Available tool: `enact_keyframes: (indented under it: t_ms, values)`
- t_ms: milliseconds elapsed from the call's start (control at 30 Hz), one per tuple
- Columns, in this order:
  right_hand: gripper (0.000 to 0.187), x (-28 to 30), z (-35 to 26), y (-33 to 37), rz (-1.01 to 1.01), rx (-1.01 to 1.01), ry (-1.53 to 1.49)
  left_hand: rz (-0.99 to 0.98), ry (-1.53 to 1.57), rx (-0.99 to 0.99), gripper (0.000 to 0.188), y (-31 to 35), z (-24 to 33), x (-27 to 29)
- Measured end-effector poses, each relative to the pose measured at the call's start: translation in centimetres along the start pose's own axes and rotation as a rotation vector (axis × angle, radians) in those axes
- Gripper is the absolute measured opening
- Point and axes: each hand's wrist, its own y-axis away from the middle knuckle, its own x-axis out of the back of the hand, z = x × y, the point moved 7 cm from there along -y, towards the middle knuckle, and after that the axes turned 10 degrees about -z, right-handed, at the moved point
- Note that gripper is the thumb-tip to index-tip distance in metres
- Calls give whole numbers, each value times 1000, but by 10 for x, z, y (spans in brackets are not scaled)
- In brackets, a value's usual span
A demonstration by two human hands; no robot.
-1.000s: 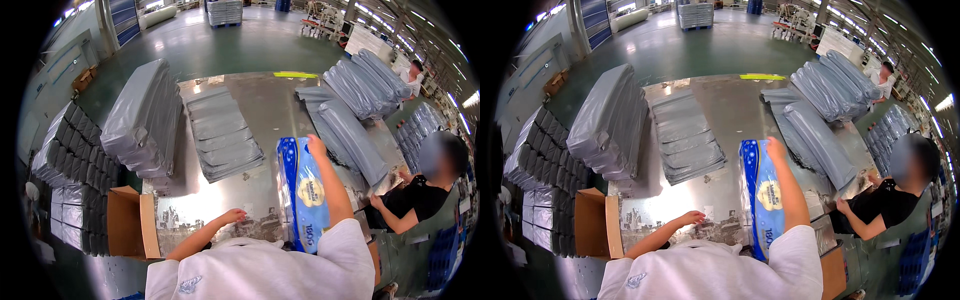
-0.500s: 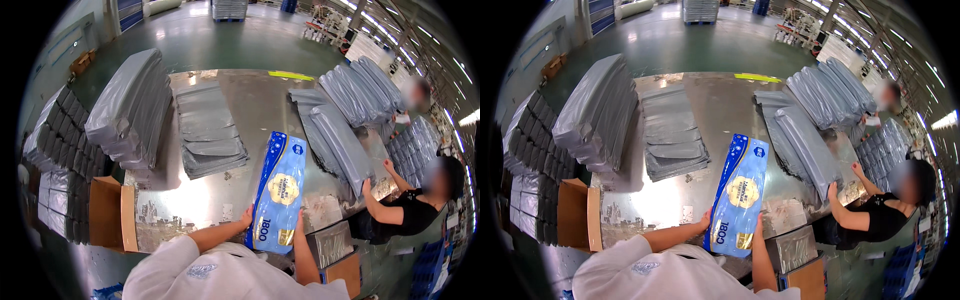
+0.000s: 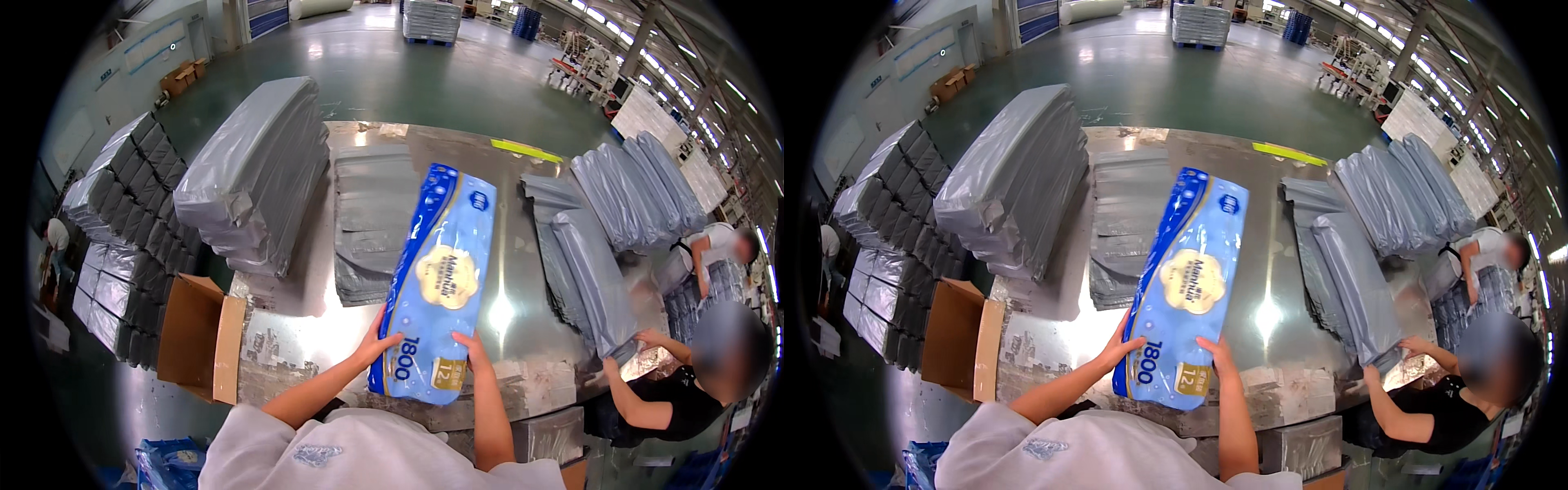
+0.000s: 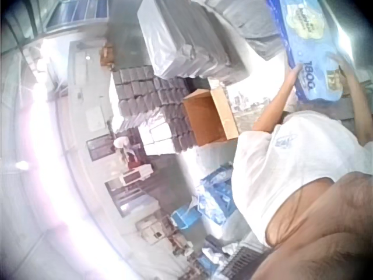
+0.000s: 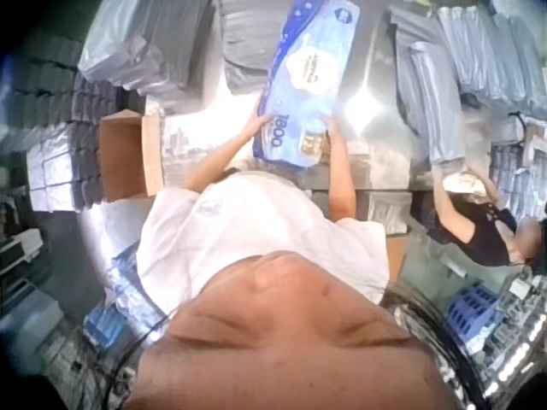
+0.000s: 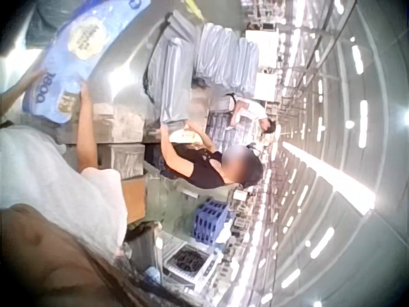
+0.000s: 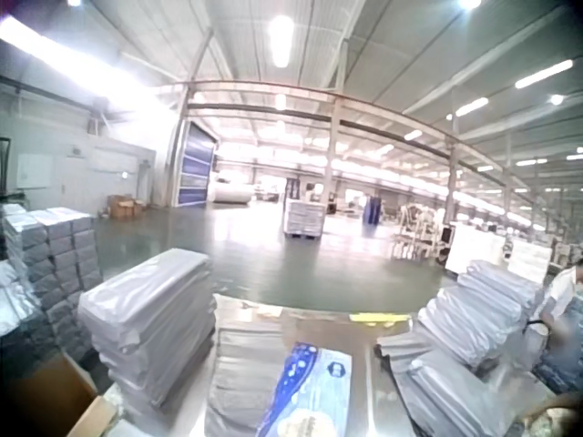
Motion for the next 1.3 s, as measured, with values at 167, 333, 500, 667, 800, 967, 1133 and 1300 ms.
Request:
enact_keyframes:
  t_ms: [167,333,500,667,800,967,1133,1300]
  values:
    - [59,-23,62,-57,-192,-261,259,137,110,290,67,33,-84,81]
    - [57,24,104,-73,-132,-760,399,245,-301,554,40,45,-130,185]
    - [46,31,-10,-242,30,-222,1410,537,-949,59,32,-85,-28,290]
    - [17,-10,-37,-420,-104,459,1861,465,-1207,11,44,-252,7,363]
    - [14,45,9,-514,0,354,1722,159,-1509,-224,38,-321,4,332]
    - [11,18,-20,-529,8,132,1436,432,-1751,76,22,-357,-12,376]
    - [8,22,-48,-473,53,262,948,617,-1152,-128,21,-327,31,352]
    - [18,22,0,-439,-155,182,805,581,-1036,-66,17,-276,-12,347]
